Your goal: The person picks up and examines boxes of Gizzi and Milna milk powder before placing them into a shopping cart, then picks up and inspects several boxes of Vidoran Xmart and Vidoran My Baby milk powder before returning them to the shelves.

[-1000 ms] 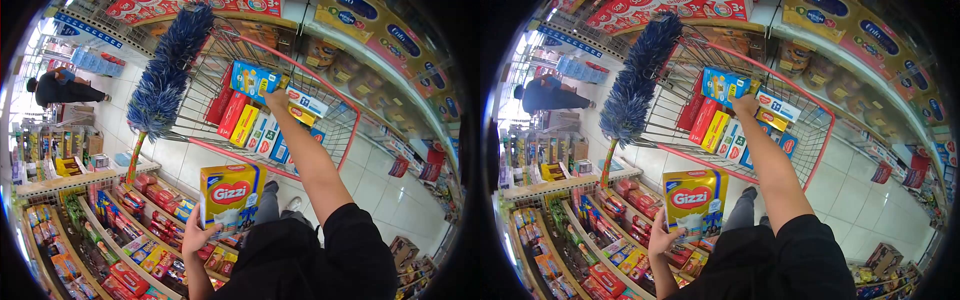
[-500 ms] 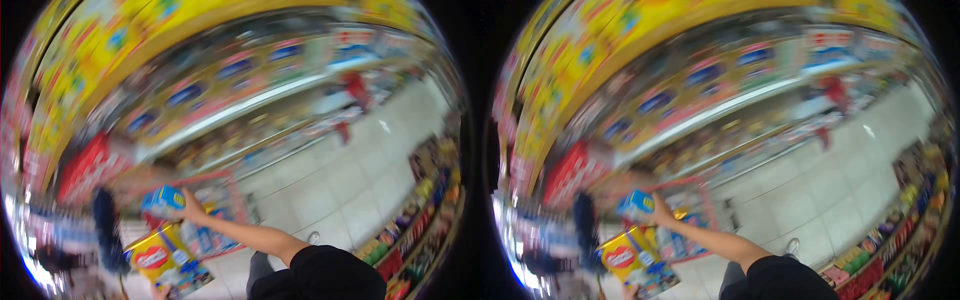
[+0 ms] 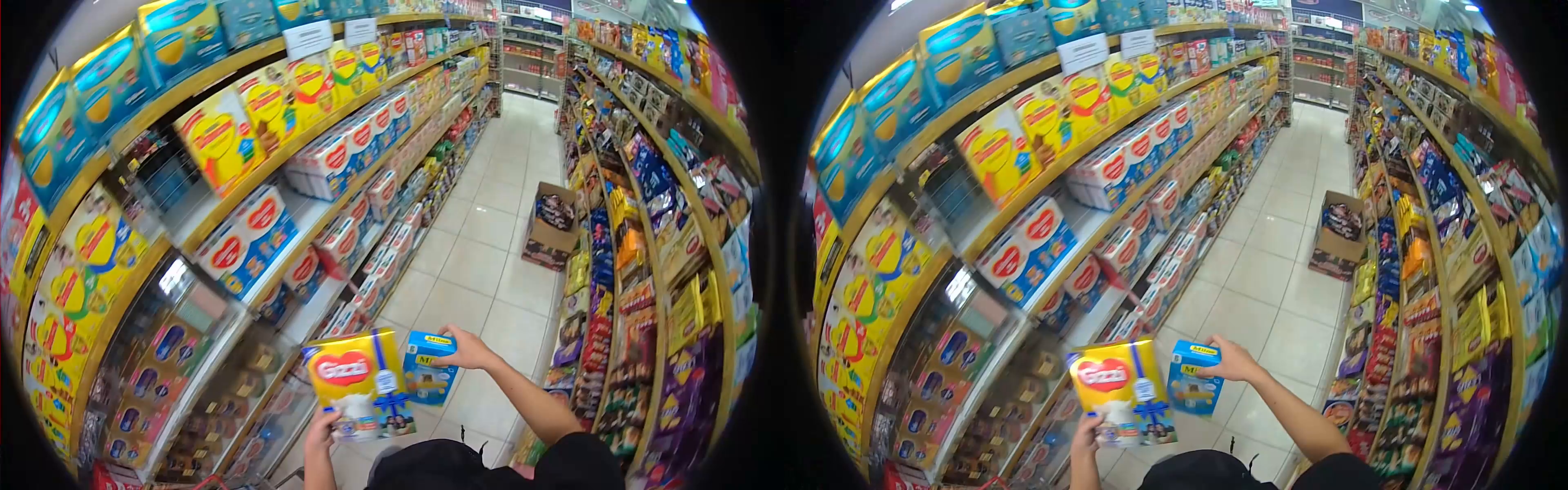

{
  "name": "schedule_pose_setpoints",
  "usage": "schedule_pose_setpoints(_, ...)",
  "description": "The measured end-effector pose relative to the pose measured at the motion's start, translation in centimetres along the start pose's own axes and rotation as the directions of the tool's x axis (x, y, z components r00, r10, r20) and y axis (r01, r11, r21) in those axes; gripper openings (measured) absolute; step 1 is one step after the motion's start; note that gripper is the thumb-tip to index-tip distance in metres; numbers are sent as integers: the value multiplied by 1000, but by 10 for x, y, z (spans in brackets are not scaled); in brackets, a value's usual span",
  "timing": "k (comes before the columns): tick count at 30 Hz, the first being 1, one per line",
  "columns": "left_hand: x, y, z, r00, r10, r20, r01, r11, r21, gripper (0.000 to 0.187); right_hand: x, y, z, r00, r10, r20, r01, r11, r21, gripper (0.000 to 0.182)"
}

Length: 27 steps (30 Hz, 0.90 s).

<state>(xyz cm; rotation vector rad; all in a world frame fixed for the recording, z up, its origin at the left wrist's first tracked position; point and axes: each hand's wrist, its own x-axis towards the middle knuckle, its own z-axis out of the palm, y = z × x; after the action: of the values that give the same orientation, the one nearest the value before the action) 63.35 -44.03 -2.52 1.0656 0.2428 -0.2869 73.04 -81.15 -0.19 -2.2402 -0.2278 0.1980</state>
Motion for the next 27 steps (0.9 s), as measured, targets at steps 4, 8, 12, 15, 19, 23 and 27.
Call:
schedule_pose_setpoints(4, 140, -38, 79, 926, -312, 211, 303, 950, 78, 46, 42, 48, -75, 987, 156, 45, -158, 871, 464, 53)
schedule_pose_setpoints(8, 282, -81, 155, 817, -497, 294, 466, 868, 172, 46, 106, 156, -107, 961, 252, -117, -169, 864, 475, 53)
schedule_pose_setpoints(12, 414, -86, 256, 731, -629, 264, 523, 766, 374, 46, 185, 251, -161, 866, 397, -305, -173, 809, 561, 60)
schedule_pose_setpoints(15, 511, -92, 326, 645, -676, 355, 640, 732, 233, 50, 239, 268, -231, 794, 435, -424, -95, 778, 621, 60)
schedule_pose_setpoints(19, 626, -70, 414, 625, -641, 445, 684, 724, 82, 55, 293, 288, -331, 734, 612, -295, -95, 523, 847, 64)
schedule_pose_setpoints(23, 744, -69, 495, 675, -558, 483, 616, 786, 47, 53, 359, 376, -398, 811, 524, -262, -162, 631, 759, 61)
schedule_pose_setpoints(27, 844, -85, 561, 701, -591, 399, 635, 772, 30, 48, 457, 450, -513, 831, 514, -213, -323, 758, 567, 73)
